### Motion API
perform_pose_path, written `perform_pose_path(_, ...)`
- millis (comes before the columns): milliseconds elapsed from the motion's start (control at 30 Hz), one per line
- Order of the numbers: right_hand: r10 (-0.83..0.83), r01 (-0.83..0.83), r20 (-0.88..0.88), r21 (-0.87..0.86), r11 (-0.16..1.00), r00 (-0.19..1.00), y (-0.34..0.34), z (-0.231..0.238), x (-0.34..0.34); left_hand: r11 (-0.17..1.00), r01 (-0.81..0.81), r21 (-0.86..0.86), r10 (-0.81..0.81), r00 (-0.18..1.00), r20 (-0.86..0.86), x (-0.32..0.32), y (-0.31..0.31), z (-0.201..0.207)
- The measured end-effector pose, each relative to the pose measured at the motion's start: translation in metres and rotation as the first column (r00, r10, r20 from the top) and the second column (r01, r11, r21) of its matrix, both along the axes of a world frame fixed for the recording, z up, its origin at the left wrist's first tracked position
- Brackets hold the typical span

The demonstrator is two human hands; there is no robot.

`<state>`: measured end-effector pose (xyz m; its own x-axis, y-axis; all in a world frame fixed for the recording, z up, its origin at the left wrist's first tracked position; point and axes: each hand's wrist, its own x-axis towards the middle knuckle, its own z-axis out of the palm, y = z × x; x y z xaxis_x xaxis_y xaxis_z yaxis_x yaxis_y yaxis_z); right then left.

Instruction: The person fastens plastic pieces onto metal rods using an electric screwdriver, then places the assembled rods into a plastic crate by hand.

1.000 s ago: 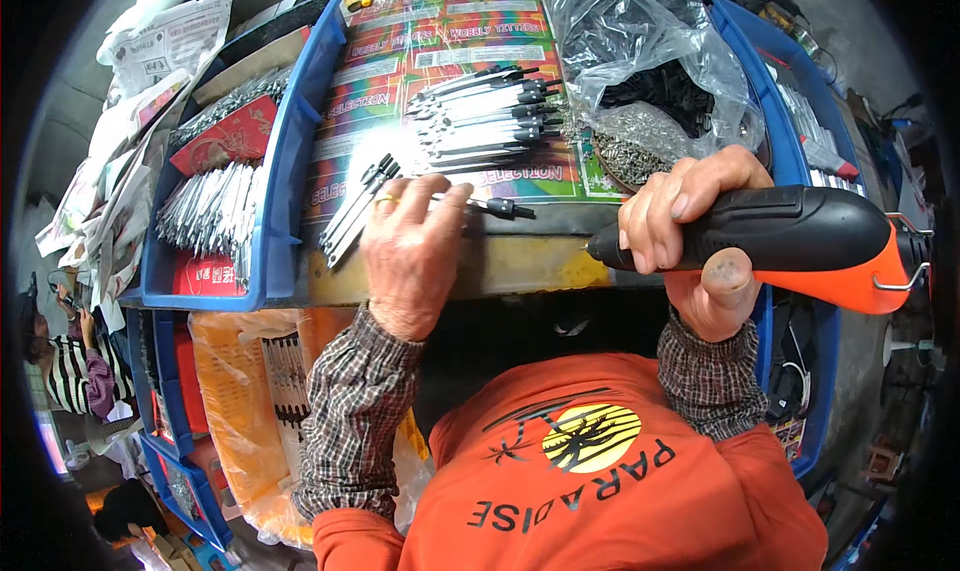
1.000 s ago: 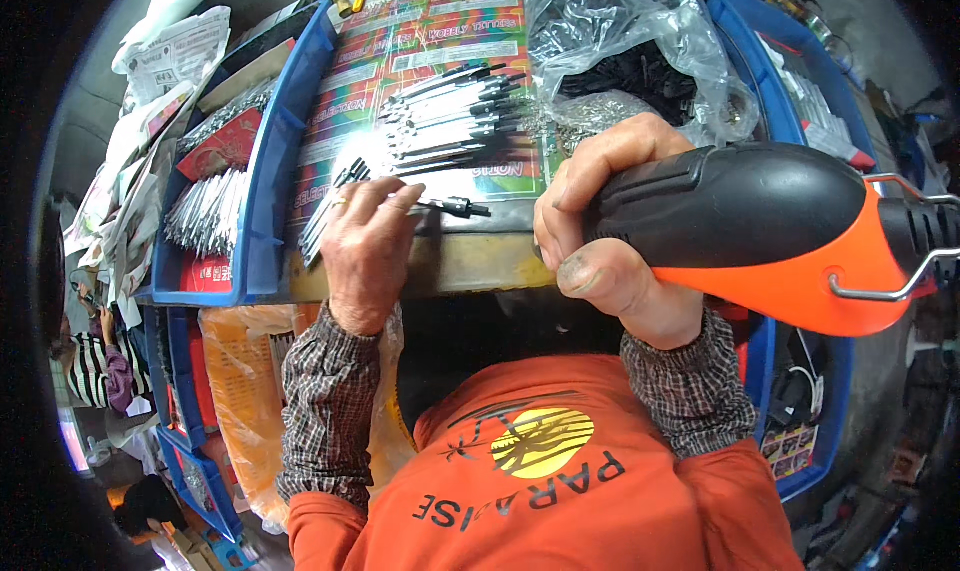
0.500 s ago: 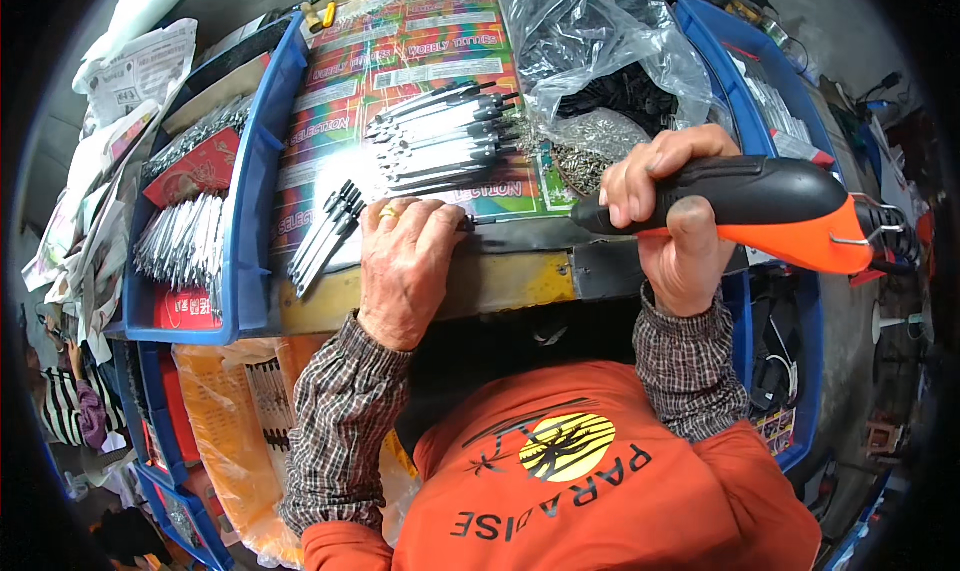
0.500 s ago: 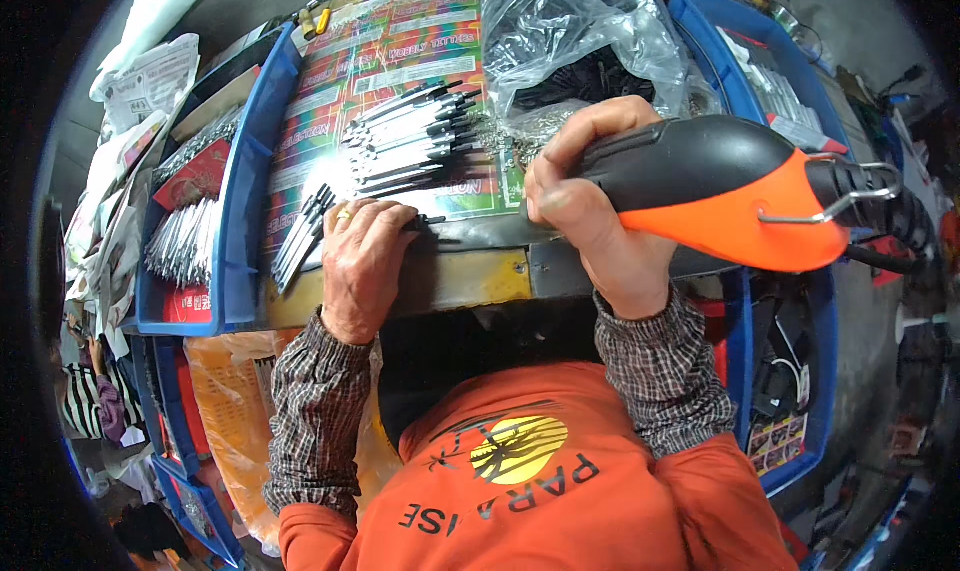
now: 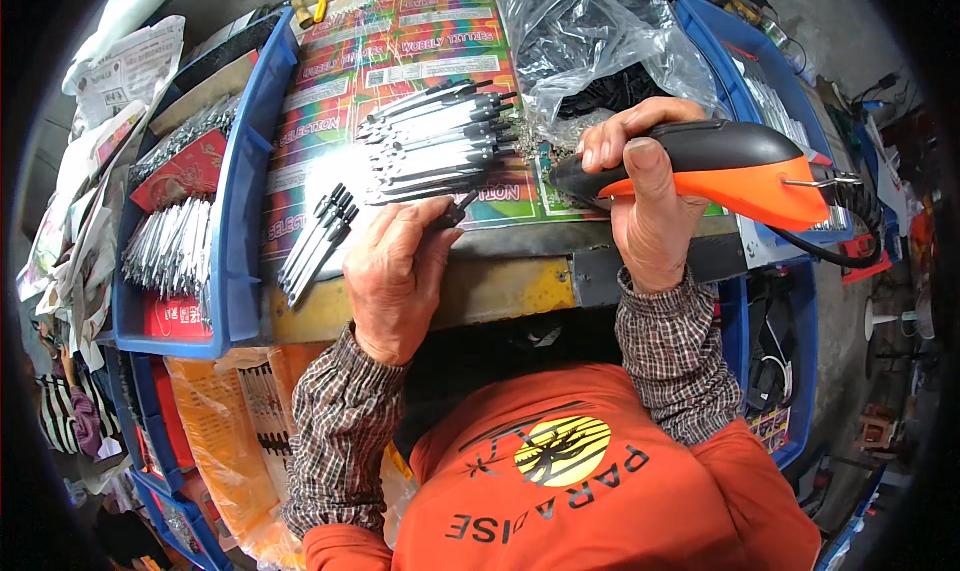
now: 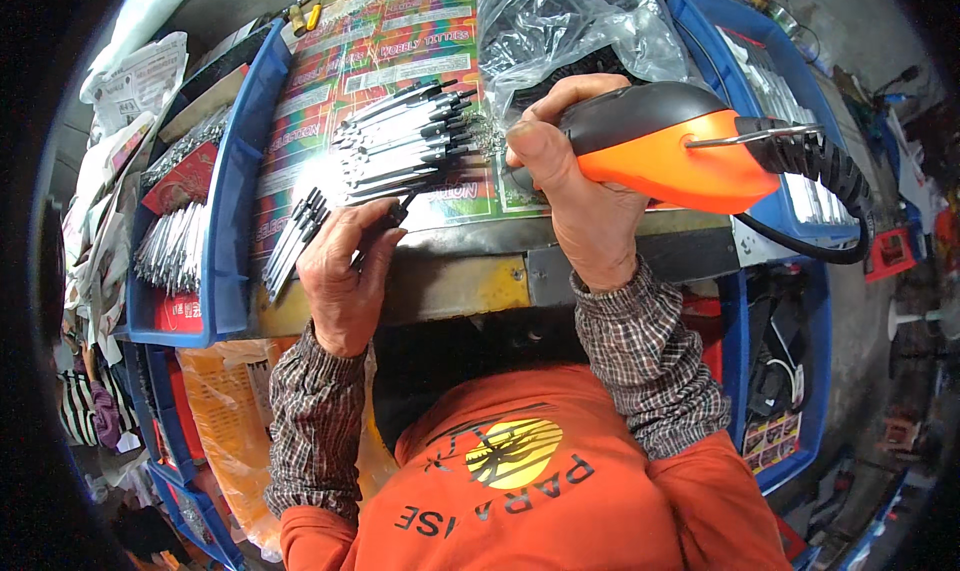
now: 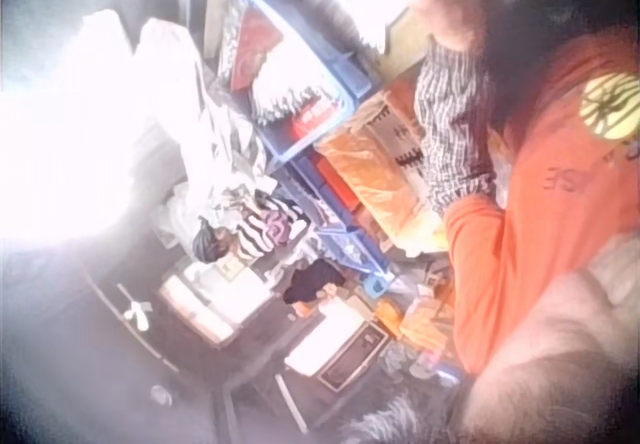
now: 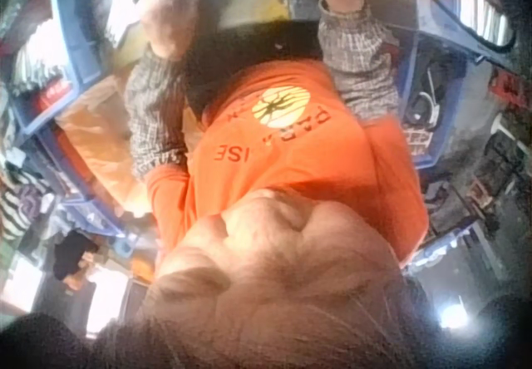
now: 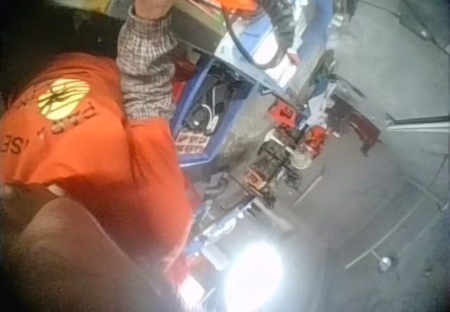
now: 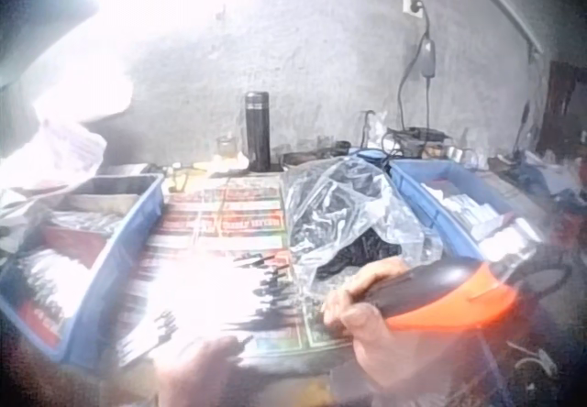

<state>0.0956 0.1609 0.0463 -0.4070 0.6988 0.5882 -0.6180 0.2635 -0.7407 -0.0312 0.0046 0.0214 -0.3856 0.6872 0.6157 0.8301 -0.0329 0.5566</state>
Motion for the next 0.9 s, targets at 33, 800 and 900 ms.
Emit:
perform_pose_path(33, 0.0, 0.0, 0.002, 0.001, 1.0, 1.0, 0.001, 0.0, -0.001, 1.0, 0.014, 0.008, -0.015, 0.999, 0.048, 0.001, 0.0, 0.001)
perform_pose_path(800, 0.162, -0.162, -0.005, -0.014, 0.987, 0.987, -0.004, 0.013, 0.012, 0.976, 0.177, -0.128, -0.198, 0.964, -0.179, 0.015, 0.032, -0.008)
perform_pose_path(900, 0.183, -0.183, -0.014, -0.032, 0.983, 0.983, -0.004, 0.015, 0.013, 0.979, 0.163, -0.122, -0.185, 0.964, -0.192, 0.016, 0.035, -0.009)
